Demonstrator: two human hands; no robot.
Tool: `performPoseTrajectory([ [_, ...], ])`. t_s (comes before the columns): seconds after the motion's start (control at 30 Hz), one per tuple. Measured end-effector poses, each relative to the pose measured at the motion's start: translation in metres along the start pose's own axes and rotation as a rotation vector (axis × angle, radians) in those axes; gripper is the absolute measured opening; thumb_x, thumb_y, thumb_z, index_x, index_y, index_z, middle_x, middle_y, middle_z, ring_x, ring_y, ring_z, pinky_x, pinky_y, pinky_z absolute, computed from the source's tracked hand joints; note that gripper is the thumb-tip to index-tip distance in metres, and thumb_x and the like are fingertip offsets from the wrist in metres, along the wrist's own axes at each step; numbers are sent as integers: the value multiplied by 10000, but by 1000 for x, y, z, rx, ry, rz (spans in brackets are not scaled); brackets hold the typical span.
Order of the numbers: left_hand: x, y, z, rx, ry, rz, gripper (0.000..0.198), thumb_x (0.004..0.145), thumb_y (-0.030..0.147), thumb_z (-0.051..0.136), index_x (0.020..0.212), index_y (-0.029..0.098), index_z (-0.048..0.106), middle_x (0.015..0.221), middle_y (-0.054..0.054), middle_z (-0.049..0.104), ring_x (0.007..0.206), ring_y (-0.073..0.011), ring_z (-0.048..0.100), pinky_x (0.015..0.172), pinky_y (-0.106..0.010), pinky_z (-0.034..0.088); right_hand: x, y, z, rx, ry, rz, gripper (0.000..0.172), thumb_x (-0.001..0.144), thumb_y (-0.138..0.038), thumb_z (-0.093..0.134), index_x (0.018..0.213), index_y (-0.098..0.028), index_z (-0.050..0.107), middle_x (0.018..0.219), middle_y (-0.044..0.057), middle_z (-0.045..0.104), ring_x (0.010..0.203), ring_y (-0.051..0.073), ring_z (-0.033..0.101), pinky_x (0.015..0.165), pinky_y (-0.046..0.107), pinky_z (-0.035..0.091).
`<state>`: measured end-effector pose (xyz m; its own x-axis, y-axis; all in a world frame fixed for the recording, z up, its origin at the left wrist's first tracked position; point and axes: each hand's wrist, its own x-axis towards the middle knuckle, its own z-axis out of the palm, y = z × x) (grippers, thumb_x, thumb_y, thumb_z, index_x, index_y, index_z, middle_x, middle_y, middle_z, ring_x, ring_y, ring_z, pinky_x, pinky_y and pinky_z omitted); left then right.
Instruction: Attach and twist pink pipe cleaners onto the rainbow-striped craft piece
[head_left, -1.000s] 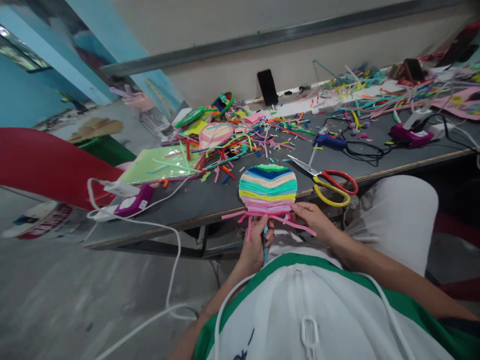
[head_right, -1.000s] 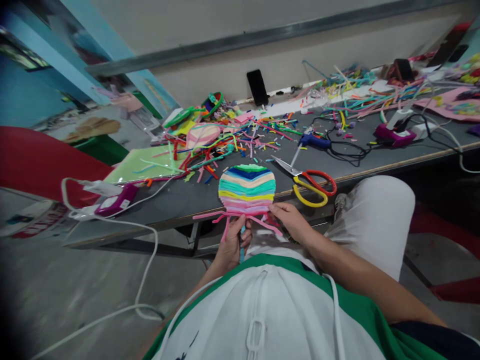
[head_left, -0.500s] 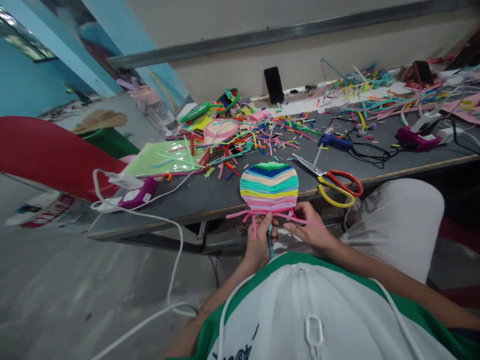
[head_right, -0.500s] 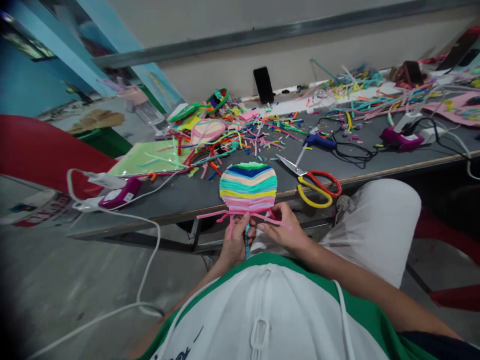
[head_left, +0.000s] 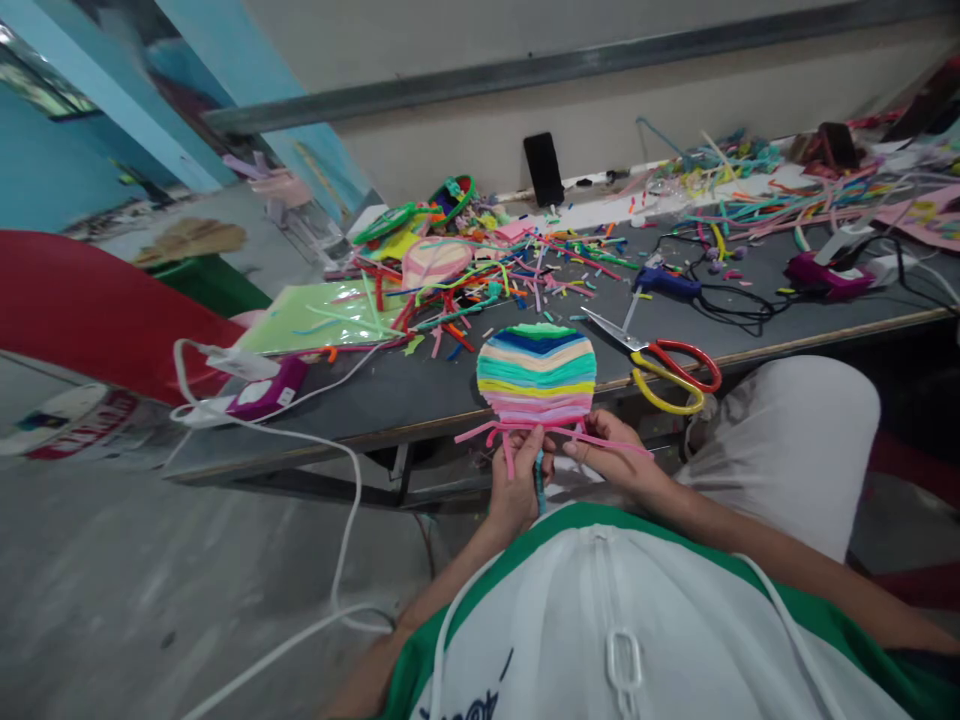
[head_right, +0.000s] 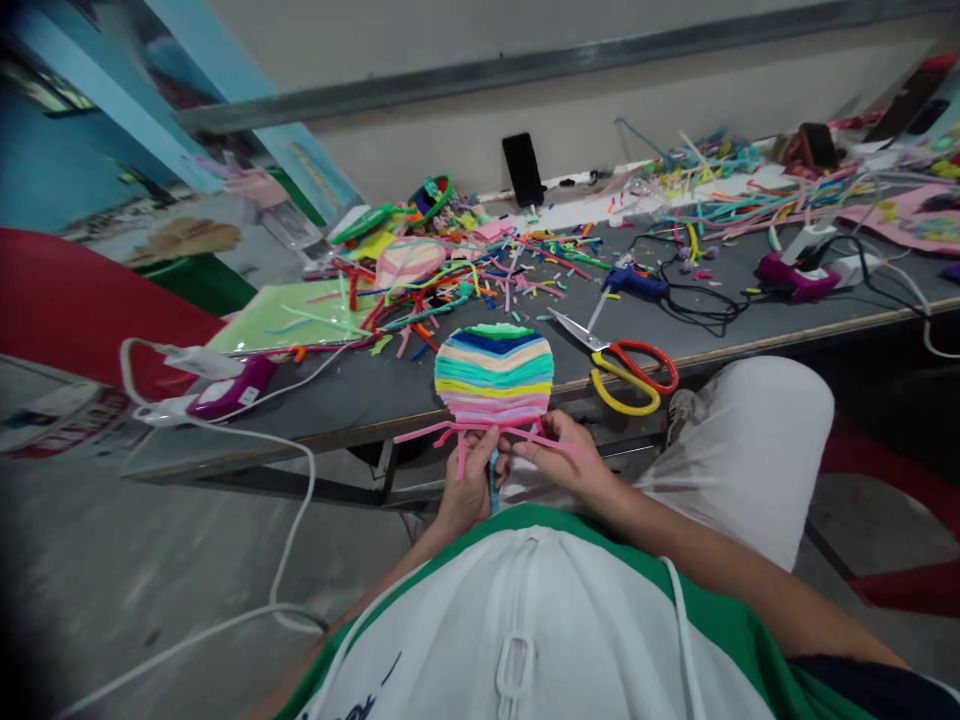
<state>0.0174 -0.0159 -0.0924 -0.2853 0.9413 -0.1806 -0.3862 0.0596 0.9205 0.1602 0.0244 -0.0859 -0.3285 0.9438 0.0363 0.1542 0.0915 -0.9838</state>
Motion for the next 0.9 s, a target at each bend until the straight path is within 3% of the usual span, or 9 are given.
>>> performPoseTrajectory([
  [0.17,1,-2,-1,-11,-25,3,325,786,434,640,672,136,578,429,42,451,357,-62,385,357,-192,256,0,0,-1,-183,81,-34,262,821,-431,588,842,-176,646,833,53,692,800,204,631,704,294,454],
  [0.4,1,-3,-1,7,-26,28,320,786,434,639,674,141,581,431,43,456,362,-66,400,364,-196,269,1,5,-1,-307,77,-120,304,844,-469,552,887,-192,668,866,63,707,812,212,650,694,282,448],
  [0.53,2,-4,-1,-14,-14,39,294,785,401,650,684,134,580,510,30,499,384,-58,412,359,-192,274,2,4,0,-395,111,-69,352,888,-471,467,803,-199,674,762,53,700,747,202,641,659,276,422],
  [0.67,2,-5,-1,-40,-7,45,274,778,381,659,694,136,572,640,7,557,404,-51,424,341,-193,282,2,8,0,-368,166,-18,400,891,-479,449,726,-190,673,669,51,683,633,179,611,591,263,396],
  [0.9,1,-3,0,-58,-12,15,290,766,398,669,698,137,564,664,1,560,414,-45,419,343,-190,283,5,7,0,-209,199,-17,371,868,-402,474,641,-175,661,667,50,674,661,179,601,619,263,409],
])
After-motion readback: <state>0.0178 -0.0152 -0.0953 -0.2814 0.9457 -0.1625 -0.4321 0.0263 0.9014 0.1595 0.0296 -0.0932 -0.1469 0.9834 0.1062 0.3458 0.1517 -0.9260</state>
